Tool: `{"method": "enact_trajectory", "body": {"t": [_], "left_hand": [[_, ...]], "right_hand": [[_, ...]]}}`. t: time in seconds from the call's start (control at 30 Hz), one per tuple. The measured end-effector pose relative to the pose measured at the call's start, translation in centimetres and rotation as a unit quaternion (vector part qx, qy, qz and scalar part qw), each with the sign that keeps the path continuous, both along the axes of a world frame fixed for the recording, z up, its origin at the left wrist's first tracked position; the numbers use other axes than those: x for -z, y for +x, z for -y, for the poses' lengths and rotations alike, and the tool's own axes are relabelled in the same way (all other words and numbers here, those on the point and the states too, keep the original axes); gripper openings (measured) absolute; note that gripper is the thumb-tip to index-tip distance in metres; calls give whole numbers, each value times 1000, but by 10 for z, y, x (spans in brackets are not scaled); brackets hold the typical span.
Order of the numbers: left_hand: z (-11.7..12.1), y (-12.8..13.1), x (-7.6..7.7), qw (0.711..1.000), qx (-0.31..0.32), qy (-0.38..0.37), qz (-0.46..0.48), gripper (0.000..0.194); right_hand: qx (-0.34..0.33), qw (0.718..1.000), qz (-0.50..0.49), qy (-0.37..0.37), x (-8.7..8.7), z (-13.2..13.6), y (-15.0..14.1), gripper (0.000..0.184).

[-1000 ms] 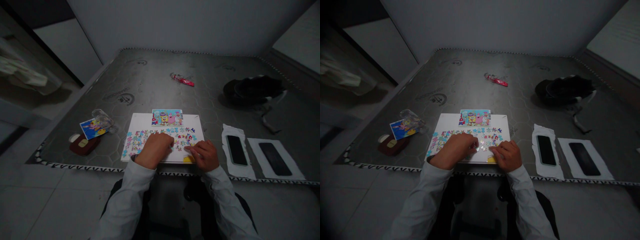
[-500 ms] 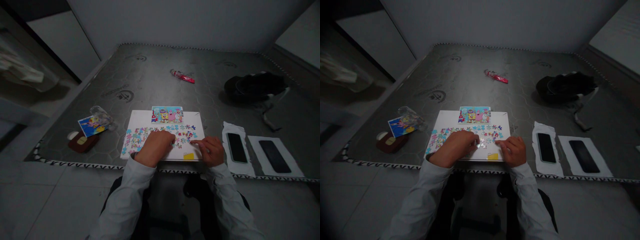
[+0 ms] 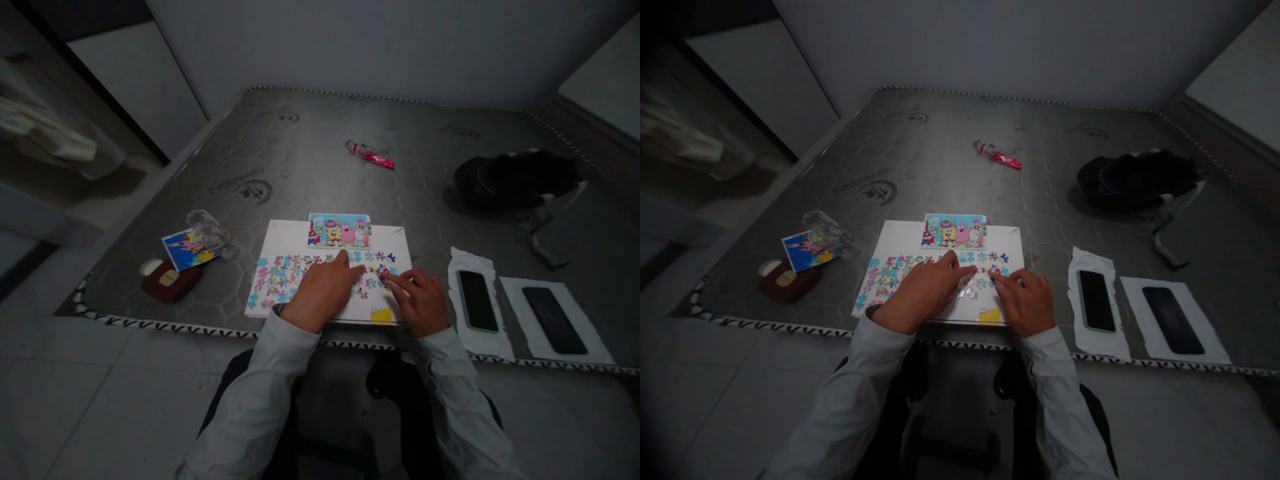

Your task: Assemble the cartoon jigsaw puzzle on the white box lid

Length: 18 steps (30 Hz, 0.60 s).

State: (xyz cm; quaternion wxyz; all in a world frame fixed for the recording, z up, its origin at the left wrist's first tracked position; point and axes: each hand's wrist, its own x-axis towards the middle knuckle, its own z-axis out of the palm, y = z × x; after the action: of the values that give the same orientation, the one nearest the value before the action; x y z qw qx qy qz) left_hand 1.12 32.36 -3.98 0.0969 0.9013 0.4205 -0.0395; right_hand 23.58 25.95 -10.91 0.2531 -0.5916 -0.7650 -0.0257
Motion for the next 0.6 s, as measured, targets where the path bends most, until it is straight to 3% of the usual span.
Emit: {"method": "enact_trajectory", "body": {"t": [0.27,0.6], "left_hand": [[-3,-2,0,1000,-1,0,-26,43],[3,4,2,1000,16,19,-13,48]], "right_hand": [[-13,998,45,-31,-2,0,-8,40],[6,999,27,36,0,1,1,33]]}}
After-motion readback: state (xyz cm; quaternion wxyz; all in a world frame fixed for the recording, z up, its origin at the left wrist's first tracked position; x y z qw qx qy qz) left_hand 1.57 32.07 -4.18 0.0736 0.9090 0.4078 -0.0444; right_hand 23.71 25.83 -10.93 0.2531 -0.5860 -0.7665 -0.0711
